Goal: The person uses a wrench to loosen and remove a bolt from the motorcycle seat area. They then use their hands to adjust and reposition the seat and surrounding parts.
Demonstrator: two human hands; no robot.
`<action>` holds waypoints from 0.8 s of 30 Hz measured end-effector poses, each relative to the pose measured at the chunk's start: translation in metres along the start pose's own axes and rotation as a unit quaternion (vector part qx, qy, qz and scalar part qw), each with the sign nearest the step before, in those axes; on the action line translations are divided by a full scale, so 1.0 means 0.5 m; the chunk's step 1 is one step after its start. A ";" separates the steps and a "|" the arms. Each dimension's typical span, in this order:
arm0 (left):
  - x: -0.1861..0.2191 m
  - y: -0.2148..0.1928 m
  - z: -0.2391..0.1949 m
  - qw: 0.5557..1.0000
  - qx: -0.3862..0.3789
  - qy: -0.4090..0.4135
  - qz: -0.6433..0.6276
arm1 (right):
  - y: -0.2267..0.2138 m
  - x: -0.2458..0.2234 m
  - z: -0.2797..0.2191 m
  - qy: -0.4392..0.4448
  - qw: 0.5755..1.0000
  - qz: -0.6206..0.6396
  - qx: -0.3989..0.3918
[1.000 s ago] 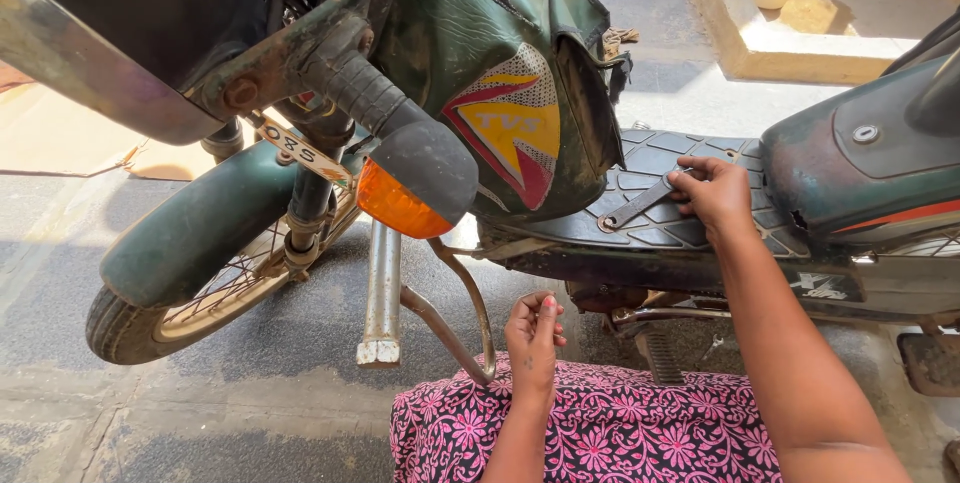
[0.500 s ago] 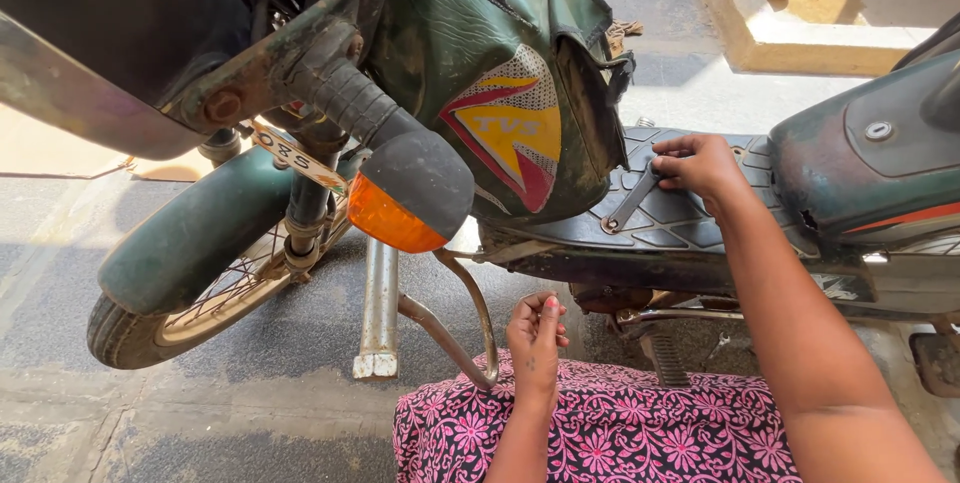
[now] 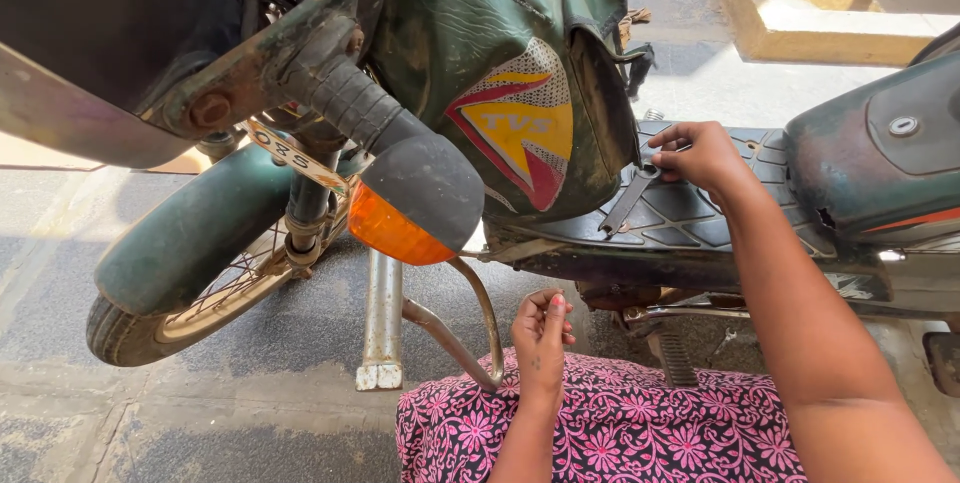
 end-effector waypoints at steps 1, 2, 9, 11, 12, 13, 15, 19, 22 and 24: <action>0.003 0.002 0.001 1.000 -0.002 0.001 -0.002 | -0.002 -0.010 -0.005 -0.004 1.000 -0.010 0.002; 0.006 0.001 0.001 1.000 -0.001 0.002 -0.004 | 0.009 -0.026 -0.035 -0.004 1.000 -0.012 0.002; -0.001 0.000 -0.001 1.000 0.001 -0.001 -0.004 | 0.122 -0.102 -0.187 -0.319 0.859 -0.372 -0.148; 0.001 -0.002 -0.004 1.000 0.002 0.002 -0.006 | 0.123 -0.112 -0.208 -0.332 0.847 -0.389 -0.146; 0.003 -0.003 -0.006 1.000 0.003 0.001 -0.003 | 0.122 -0.124 -0.221 -0.352 0.839 -0.391 -0.140; 0.006 -0.003 -0.007 1.000 0.004 0.001 0.002 | 0.120 -0.135 -0.234 -0.373 0.830 -0.394 -0.132; 0.013 -0.004 -0.011 1.000 0.006 -0.005 0.013 | 0.111 -0.150 -0.261 -0.407 0.819 -0.386 -0.118; 0.003 -0.006 -0.007 1.000 0.011 0.002 0.013 | 0.073 -0.149 -0.294 -0.384 0.829 -0.400 -0.068; -0.001 -0.003 -0.004 1.000 0.008 0.006 0.018 | 0.059 -0.154 -0.330 -0.386 0.833 -0.395 -0.036; 0.000 0.000 -0.002 1.000 0.006 0.004 0.020 | 0.051 -0.133 -0.338 -0.376 0.836 -0.398 -0.025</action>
Point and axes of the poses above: each hand's wrist, its own z-axis towards the middle knuckle, its own y-axis out of the palm, x = y × z, the point moved 9 cm from there along z, towards the middle knuckle, and after that the axes turned 14 degrees about z, right-handed, at the moved point
